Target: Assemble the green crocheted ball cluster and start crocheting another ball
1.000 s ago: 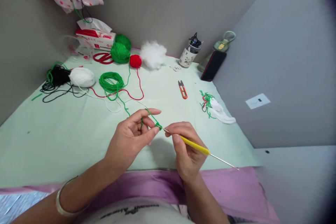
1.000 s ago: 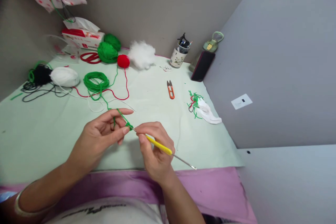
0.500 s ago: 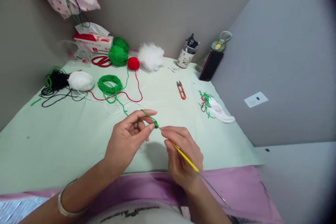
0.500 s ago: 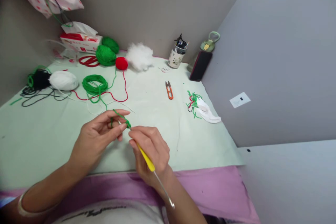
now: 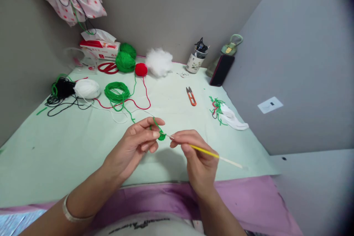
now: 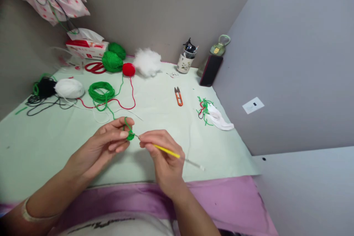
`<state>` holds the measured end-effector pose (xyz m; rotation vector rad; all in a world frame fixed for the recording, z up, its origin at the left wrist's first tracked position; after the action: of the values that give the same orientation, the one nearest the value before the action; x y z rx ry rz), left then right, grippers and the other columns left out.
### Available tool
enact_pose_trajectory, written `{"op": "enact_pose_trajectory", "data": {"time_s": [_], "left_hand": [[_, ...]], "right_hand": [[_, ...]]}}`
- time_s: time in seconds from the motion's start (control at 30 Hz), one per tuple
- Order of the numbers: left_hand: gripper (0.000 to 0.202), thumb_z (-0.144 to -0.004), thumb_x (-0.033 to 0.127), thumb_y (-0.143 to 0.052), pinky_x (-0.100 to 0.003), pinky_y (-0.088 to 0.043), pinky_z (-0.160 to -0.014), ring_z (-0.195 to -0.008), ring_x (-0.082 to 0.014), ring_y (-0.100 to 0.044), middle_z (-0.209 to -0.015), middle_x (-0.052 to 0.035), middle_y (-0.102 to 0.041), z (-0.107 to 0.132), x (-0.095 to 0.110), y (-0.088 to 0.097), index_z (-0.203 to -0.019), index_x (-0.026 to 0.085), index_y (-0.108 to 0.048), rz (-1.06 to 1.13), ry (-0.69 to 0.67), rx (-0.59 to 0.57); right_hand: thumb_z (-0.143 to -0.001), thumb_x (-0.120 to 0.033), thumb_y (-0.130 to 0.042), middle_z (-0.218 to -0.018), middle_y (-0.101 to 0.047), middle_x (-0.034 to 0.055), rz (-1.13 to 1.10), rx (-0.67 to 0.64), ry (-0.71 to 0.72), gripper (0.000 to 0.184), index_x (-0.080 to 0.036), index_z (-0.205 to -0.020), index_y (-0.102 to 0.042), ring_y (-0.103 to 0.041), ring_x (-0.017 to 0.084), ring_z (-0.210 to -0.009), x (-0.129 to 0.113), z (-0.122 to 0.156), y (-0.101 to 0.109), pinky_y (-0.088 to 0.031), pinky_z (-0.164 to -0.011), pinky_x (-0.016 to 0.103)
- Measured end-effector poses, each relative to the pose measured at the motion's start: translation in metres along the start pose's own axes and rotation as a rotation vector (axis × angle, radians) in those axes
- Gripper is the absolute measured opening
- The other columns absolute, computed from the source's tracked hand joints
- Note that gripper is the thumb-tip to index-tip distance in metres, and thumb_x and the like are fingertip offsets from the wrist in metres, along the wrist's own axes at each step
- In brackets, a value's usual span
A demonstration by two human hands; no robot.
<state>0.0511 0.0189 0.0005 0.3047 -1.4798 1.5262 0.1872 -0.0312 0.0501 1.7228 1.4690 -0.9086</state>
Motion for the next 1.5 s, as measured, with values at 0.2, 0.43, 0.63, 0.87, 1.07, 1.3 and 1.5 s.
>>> {"op": "enact_pose_trajectory", "data": {"time_s": [0.2, 0.43, 0.63, 0.87, 1.07, 1.3, 1.5], "left_hand": [[0.015, -0.079, 0.012, -0.074, -0.012, -0.038, -0.046, -0.046, -0.0012, -0.021, -0.062, 0.0081, -0.037, 0.001, -0.009, -0.008, -0.093, 0.017, -0.075, 0.08, 0.094, -0.069], [0.015, -0.084, 0.022, -0.073, -0.016, -0.041, -0.052, -0.052, -0.002, -0.037, -0.076, 0.0043, -0.052, 0.001, -0.005, -0.005, -0.099, 0.02, -0.075, -0.17, -0.067, 0.006], [0.017, -0.086, 0.027, -0.074, -0.02, -0.04, -0.056, -0.061, -0.0054, -0.052, -0.09, 0.0019, -0.059, 0.004, -0.004, -0.003, -0.103, 0.026, -0.073, -0.309, -0.111, 0.024], [0.018, -0.084, 0.028, -0.075, -0.021, -0.038, -0.054, -0.054, -0.0031, -0.046, -0.087, 0.0031, -0.056, 0.004, -0.001, -0.003, -0.101, 0.025, -0.074, -0.293, -0.104, 0.043], [0.017, -0.085, 0.027, -0.074, -0.022, -0.037, -0.054, -0.056, -0.0049, -0.05, -0.087, 0.0027, -0.059, 0.006, 0.001, -0.002, -0.102, 0.025, -0.074, -0.341, -0.125, 0.069], [0.02, -0.086, 0.029, -0.072, -0.024, -0.038, -0.057, -0.059, -0.0107, -0.054, -0.065, 0.0043, -0.056, 0.008, 0.007, 0.003, -0.107, 0.026, -0.074, -0.508, -0.212, 0.102], [0.018, -0.084, 0.026, -0.073, -0.022, -0.041, -0.057, -0.06, -0.0097, -0.054, -0.069, 0.0038, -0.06, 0.009, 0.015, 0.0, -0.102, 0.025, -0.074, -0.566, -0.231, 0.141]], "right_hand": [[-0.096, -0.033, -0.064, -0.086, -0.075, 0.0033, -0.501, 0.067, -0.358, 0.017, -0.024, -0.095, -0.078, -0.069, 0.012, -0.069, 0.04, -0.003, -0.007, -0.059, -0.065, 0.026], [-0.094, -0.021, -0.065, -0.094, -0.073, 0.0023, -0.245, 0.079, -0.193, 0.015, -0.027, -0.1, -0.078, -0.069, 0.013, -0.078, 0.025, -0.001, -0.003, -0.057, -0.072, 0.028], [-0.095, -0.014, -0.062, -0.101, -0.074, 0.0033, -0.134, 0.098, -0.075, 0.023, -0.029, -0.102, -0.077, -0.067, 0.014, -0.082, 0.012, -0.004, -0.002, -0.055, -0.068, 0.029], [-0.098, -0.022, -0.059, -0.098, -0.074, 0.0034, -0.363, 0.13, -0.219, 0.015, -0.025, -0.098, -0.074, -0.067, 0.013, -0.075, 0.03, -0.002, 0.0, -0.056, -0.069, 0.029], [-0.099, -0.022, -0.056, -0.097, -0.075, 0.0057, -0.292, 0.117, -0.162, 0.016, -0.022, -0.1, -0.072, -0.069, 0.015, -0.076, 0.021, -0.003, 0.003, -0.056, -0.069, 0.032], [-0.099, -0.016, -0.053, -0.1, -0.073, 0.0052, -0.124, 0.1, -0.075, 0.021, -0.023, -0.102, -0.072, -0.069, 0.015, -0.077, 0.008, -0.002, 0.004, -0.057, -0.07, 0.032], [-0.099, -0.014, -0.052, -0.1, -0.073, 0.0048, -0.08, 0.1, -0.028, 0.022, -0.024, -0.103, -0.071, -0.068, 0.015, -0.078, 0.002, -0.002, 0.004, -0.058, -0.07, 0.032]]}}
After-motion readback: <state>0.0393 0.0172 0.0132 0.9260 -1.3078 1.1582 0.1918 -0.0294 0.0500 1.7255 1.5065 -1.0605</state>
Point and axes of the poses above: each hand's wrist, its own z-axis away from the middle knuckle, its own y-axis out of the back of the hand, x = y × z, the point moved 9 cm from there along -z, towards the middle knuckle
